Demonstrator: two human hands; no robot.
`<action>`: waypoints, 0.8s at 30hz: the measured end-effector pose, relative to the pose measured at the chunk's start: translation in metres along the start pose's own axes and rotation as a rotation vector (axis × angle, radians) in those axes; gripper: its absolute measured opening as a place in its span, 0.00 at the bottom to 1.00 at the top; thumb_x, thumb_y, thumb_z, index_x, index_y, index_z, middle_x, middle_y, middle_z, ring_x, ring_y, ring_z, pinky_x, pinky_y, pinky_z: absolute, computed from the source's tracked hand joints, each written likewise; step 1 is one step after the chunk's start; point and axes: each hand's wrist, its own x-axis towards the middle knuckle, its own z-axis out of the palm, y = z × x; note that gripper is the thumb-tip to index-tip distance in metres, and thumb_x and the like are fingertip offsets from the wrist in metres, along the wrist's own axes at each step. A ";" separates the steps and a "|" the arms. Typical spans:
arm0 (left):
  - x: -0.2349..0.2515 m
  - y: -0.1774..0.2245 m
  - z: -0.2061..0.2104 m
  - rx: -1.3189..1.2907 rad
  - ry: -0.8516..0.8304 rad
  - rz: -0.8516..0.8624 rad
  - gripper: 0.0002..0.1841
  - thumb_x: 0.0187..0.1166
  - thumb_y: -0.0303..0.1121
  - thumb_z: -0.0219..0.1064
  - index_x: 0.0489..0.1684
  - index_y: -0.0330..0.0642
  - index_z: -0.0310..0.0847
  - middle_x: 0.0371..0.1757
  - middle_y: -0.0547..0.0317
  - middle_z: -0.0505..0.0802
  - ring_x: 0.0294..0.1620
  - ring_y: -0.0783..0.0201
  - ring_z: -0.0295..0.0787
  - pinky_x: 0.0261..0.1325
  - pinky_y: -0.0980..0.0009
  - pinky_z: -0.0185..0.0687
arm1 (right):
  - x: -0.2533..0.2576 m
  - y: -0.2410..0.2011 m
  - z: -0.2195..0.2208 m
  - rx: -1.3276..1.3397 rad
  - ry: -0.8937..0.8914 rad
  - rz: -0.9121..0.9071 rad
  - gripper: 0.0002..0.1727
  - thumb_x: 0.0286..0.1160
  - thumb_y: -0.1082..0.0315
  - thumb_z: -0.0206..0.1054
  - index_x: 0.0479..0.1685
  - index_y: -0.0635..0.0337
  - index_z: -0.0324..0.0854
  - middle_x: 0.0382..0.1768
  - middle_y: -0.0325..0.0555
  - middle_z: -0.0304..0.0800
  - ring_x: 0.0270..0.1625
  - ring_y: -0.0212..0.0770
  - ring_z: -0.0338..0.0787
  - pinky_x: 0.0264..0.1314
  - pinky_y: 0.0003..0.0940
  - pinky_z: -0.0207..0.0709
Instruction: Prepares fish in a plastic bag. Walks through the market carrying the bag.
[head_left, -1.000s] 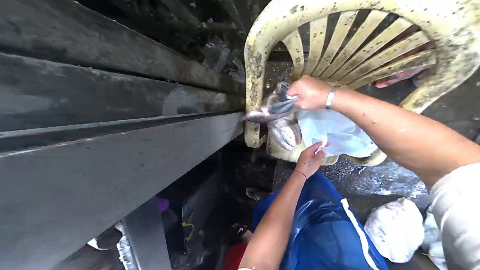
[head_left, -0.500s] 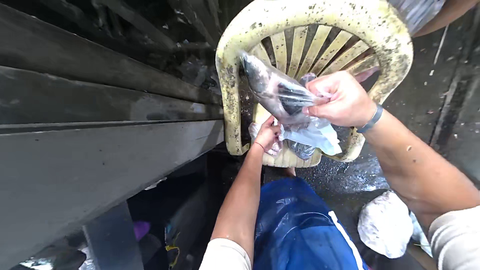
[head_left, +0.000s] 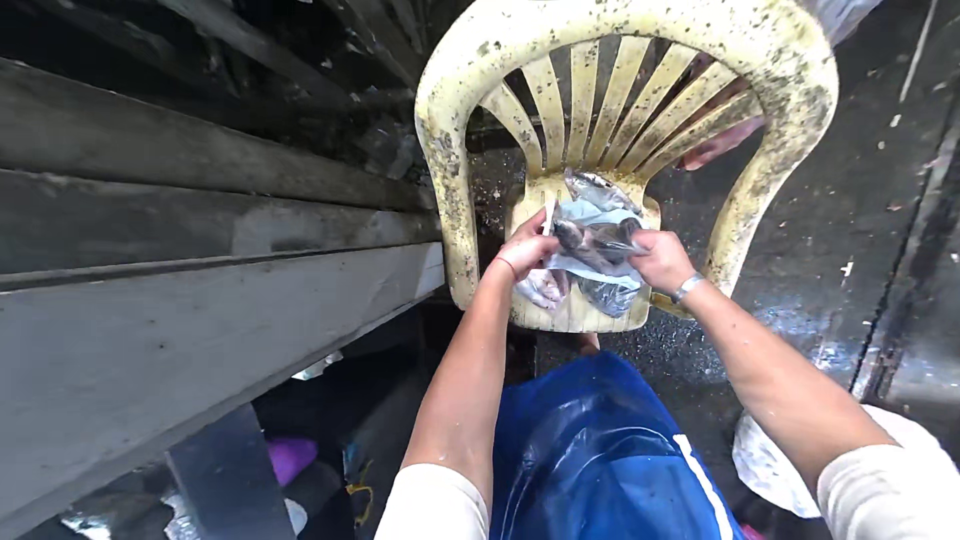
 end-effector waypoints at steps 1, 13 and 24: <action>-0.001 0.001 0.003 0.016 0.002 0.000 0.46 0.69 0.22 0.62 0.94 0.64 0.54 0.65 0.47 0.87 0.45 0.56 0.86 0.39 0.58 0.85 | -0.008 -0.011 -0.008 0.047 0.046 -0.005 0.07 0.67 0.74 0.68 0.23 0.65 0.80 0.32 0.53 0.88 0.39 0.49 0.88 0.45 0.55 0.80; -0.017 0.000 -0.002 -0.187 -0.031 -0.051 0.38 0.74 0.20 0.53 0.89 0.58 0.59 0.47 0.57 0.86 0.38 0.64 0.85 0.38 0.62 0.85 | -0.027 -0.117 -0.074 0.526 0.033 -0.593 0.12 0.64 0.80 0.72 0.17 0.62 0.78 0.29 0.43 0.87 0.37 0.30 0.86 0.44 0.27 0.81; -0.005 -0.009 -0.049 -0.342 0.049 0.011 0.43 0.71 0.21 0.48 0.91 0.74 0.56 0.38 0.62 0.81 0.27 0.66 0.77 0.32 0.64 0.82 | 0.012 -0.008 0.034 0.016 0.026 -0.115 0.05 0.65 0.79 0.67 0.24 0.69 0.82 0.36 0.58 0.89 0.46 0.55 0.90 0.53 0.57 0.82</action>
